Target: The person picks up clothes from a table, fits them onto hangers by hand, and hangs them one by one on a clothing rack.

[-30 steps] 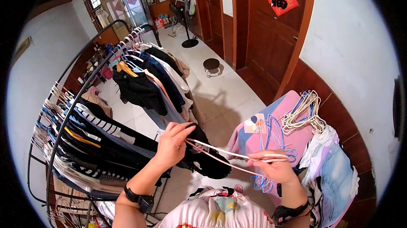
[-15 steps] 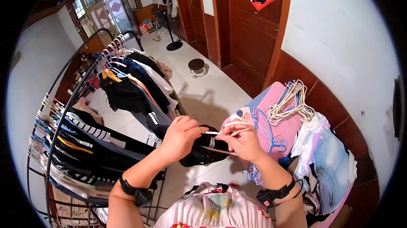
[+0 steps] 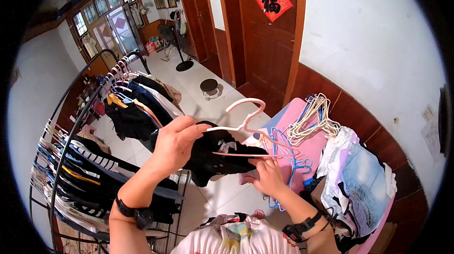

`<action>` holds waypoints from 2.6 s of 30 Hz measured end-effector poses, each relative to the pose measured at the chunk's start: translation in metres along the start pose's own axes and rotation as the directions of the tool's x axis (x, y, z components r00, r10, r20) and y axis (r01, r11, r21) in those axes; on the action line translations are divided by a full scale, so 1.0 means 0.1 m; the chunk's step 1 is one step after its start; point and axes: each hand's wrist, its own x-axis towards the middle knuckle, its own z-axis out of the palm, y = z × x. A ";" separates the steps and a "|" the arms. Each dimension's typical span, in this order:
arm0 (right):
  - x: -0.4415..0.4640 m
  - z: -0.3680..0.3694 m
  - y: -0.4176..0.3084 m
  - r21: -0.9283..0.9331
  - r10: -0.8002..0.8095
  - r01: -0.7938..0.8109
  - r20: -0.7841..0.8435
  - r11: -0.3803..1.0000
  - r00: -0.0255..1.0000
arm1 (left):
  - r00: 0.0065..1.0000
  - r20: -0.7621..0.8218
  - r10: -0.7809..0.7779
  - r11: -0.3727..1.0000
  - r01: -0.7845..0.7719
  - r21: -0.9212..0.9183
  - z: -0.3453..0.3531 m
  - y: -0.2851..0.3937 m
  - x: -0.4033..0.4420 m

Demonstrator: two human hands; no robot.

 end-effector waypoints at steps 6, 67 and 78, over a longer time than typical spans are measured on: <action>-0.13 0.14 0.41 -0.069 -0.024 0.028 0.067 0.997 0.997 | 0.995 0.024 -0.099 0.995 0.099 -0.019 -0.23 -0.13 -0.26; 1.30 -0.72 -0.11 0.337 0.037 -0.076 0.119 0.938 0.992 | 0.824 -0.119 -0.554 0.798 0.485 -0.359 -0.37 -1.17 -1.50; 1.17 -0.60 0.17 0.379 0.209 -0.252 0.152 0.890 0.966 | 0.786 -0.095 -0.611 0.753 0.541 -0.374 -0.40 -1.19 -1.52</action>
